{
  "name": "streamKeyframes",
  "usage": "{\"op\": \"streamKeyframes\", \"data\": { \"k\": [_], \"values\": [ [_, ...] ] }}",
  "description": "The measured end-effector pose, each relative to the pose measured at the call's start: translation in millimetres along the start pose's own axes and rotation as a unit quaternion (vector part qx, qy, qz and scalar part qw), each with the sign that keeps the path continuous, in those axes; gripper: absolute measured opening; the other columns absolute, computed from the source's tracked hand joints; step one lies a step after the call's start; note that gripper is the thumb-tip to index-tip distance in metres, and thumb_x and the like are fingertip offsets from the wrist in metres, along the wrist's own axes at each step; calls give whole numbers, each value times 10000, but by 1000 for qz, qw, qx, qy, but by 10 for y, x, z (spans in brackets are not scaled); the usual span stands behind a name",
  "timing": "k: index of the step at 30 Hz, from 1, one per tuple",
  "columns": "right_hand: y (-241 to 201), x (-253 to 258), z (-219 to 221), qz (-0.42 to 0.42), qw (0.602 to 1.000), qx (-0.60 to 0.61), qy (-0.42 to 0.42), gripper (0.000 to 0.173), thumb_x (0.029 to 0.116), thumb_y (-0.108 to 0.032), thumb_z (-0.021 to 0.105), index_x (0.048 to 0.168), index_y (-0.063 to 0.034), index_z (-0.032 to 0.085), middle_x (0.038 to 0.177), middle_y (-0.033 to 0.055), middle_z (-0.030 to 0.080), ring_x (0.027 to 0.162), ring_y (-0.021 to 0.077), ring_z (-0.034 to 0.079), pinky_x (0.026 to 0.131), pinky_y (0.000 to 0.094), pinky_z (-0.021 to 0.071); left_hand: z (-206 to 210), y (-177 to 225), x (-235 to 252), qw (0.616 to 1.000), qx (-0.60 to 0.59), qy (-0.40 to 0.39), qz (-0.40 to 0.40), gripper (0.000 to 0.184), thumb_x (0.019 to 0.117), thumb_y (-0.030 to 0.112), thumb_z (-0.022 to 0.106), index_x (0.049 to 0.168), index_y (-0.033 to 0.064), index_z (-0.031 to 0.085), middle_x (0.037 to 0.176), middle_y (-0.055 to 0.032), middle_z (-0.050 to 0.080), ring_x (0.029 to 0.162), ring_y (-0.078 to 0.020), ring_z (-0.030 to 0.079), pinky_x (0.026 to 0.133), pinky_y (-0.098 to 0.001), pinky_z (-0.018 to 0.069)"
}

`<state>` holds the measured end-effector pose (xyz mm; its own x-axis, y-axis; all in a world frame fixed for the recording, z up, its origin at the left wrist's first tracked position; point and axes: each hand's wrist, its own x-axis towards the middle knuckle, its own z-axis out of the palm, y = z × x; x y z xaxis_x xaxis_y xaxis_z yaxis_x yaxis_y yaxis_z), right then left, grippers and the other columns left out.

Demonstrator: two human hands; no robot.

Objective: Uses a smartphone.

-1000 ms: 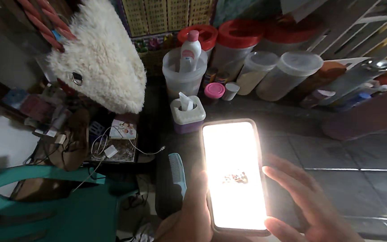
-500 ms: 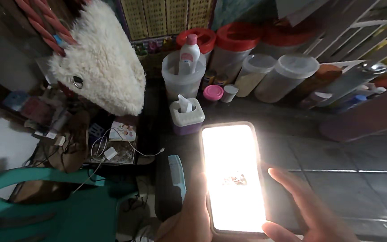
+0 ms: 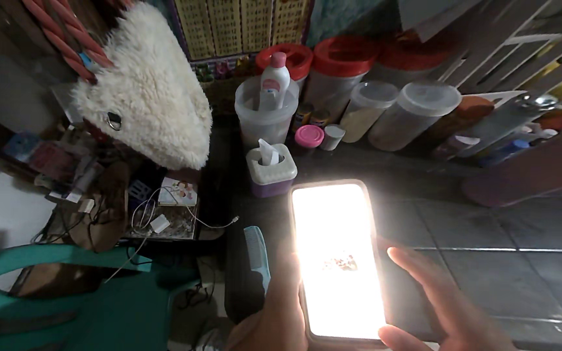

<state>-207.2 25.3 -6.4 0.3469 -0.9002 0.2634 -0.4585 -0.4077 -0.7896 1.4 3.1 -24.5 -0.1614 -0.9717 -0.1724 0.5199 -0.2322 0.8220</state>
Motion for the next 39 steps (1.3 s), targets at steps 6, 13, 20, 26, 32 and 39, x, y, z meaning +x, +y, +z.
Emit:
{"op": "streamKeyframes", "data": {
  "k": [6,13,20,26,32,39],
  "values": [
    [11,1,-3,-1,1000,-5,-4,736,988,-371,677,1561,-59,338,1606,189,378,1523,153,287,1239,336,267,4,3,3,1000,4,1,5,763,1038,465,401,1518,-105,237,1462,-152,477,1332,-72,493,1106,-257,424],
    [8,15,-4,-7,1000,-16,2,715,994,-395,664,1542,-51,359,1584,214,395,1505,165,318,1226,336,283,8,-18,6,1000,-23,14,3,722,1044,454,401,1488,-100,267,1396,-119,522,1290,-71,526,1084,-276,450],
    [21,25,-4,-12,1000,-11,-2,710,996,-396,664,1547,-69,358,1588,186,402,1511,151,308,1230,327,279,132,139,-25,997,-13,59,-45,533,1081,291,227,1473,-61,313,1326,-98,544,1225,-33,546,1031,-221,469],
    [30,23,1,-11,1000,-17,-1,714,993,-398,666,1533,-41,364,1580,219,405,1513,191,317,1232,352,280,-10,-37,12,999,-38,8,-10,774,1019,497,434,1493,-87,250,1396,-117,532,1279,-82,545,1074,-292,469],
    [28,26,0,-13,1000,-12,-1,714,996,-400,663,1546,-64,356,1585,202,404,1516,170,306,1234,339,274,140,145,-17,997,-23,58,-50,512,1070,231,174,1472,-57,306,1305,-93,546,1213,-40,551,1034,-227,468],
    [26,15,5,-14,1000,-12,-3,724,992,-391,670,1555,-70,346,1601,201,379,1516,174,304,1238,345,267,62,83,-39,1000,-2,25,-8,574,1070,229,205,1471,-182,221,1426,-216,458,1308,-73,497,1097,-226,417]
  ]
}}
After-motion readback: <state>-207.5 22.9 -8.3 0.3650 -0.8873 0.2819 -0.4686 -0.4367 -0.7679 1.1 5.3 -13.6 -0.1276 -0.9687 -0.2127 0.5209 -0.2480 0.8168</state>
